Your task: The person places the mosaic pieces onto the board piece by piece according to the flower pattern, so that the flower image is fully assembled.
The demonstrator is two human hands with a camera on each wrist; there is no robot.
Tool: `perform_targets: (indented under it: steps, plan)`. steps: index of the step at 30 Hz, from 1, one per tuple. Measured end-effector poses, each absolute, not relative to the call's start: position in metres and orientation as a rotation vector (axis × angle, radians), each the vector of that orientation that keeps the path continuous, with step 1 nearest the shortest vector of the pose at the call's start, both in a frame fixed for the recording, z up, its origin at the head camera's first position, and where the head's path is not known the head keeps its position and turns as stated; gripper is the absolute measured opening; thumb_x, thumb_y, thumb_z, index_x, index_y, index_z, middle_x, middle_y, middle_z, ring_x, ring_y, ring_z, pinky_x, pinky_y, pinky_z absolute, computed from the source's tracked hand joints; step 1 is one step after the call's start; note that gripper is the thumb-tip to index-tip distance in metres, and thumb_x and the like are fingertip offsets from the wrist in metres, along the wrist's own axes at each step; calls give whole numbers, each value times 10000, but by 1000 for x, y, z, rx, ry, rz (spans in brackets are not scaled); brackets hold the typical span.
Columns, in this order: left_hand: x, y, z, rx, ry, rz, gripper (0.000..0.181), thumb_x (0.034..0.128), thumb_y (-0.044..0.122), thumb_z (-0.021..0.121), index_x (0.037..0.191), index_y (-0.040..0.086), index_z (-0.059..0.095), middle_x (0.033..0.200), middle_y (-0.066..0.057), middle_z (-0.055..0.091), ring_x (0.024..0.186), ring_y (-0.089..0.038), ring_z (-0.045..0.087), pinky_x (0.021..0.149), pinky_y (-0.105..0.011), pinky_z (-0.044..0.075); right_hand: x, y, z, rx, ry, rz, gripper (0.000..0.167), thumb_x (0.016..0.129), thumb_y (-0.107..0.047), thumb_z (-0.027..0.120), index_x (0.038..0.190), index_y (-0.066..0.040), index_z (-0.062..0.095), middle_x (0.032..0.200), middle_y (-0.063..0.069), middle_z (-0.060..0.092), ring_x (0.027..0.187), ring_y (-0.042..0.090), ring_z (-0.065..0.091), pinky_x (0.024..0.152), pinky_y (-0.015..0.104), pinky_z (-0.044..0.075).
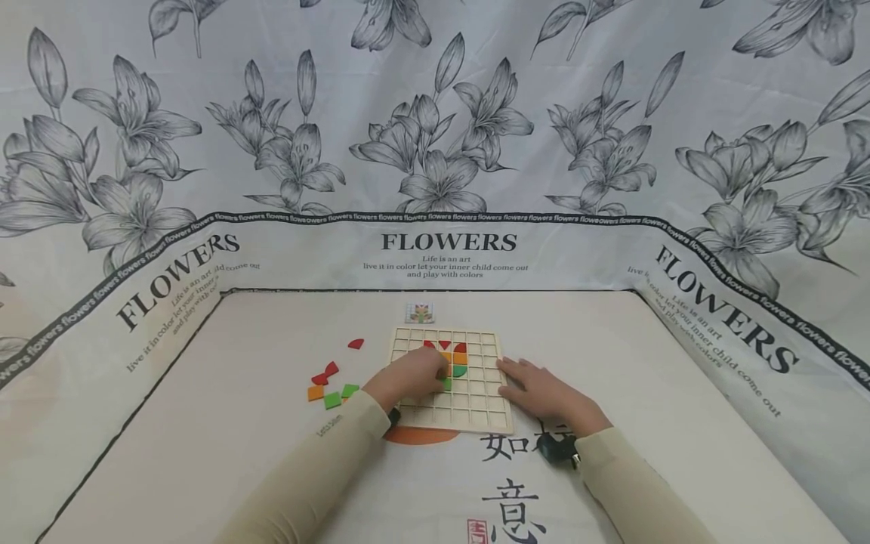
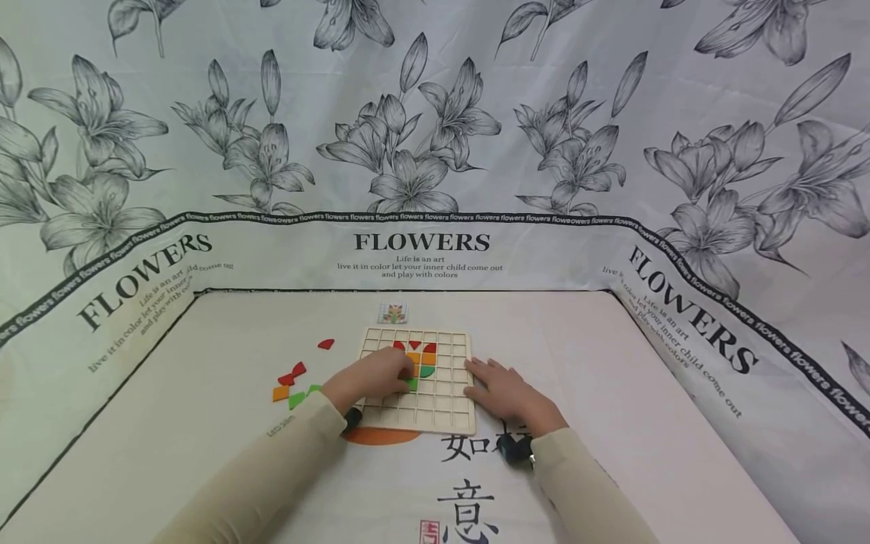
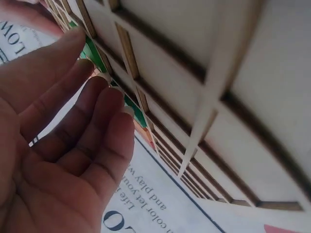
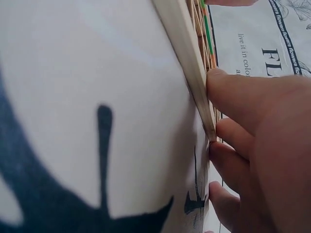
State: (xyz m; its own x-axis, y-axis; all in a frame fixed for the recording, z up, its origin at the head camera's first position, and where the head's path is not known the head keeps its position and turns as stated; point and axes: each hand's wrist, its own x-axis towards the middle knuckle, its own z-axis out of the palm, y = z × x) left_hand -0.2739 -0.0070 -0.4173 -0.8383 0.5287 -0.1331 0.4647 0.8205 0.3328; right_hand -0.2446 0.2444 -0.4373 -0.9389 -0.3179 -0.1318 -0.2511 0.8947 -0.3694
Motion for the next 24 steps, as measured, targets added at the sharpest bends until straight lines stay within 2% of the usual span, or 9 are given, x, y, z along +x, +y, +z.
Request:
perform_targets:
  steps: [6,24]
  plan:
    - [-279,-9,-423,772,2779,431,132,849,260,748,924,163,701,797,51,610,757,-121,544,707,-226,463,-245,242,-437,-441,2861,-489,593,1000,-380,472,1520,-144,312,1582,110,290,1460,417,206,1154,612,159]
    - [-278,-2,-418,702,2799,426,105,869,223,724,871,159,641,820,38,600,760,-128,531,690,-246,445,-253,226,-437,-341,2877,-356,562,1030,-339,373,1542,-147,245,1606,77,237,1468,415,180,1123,660,173]
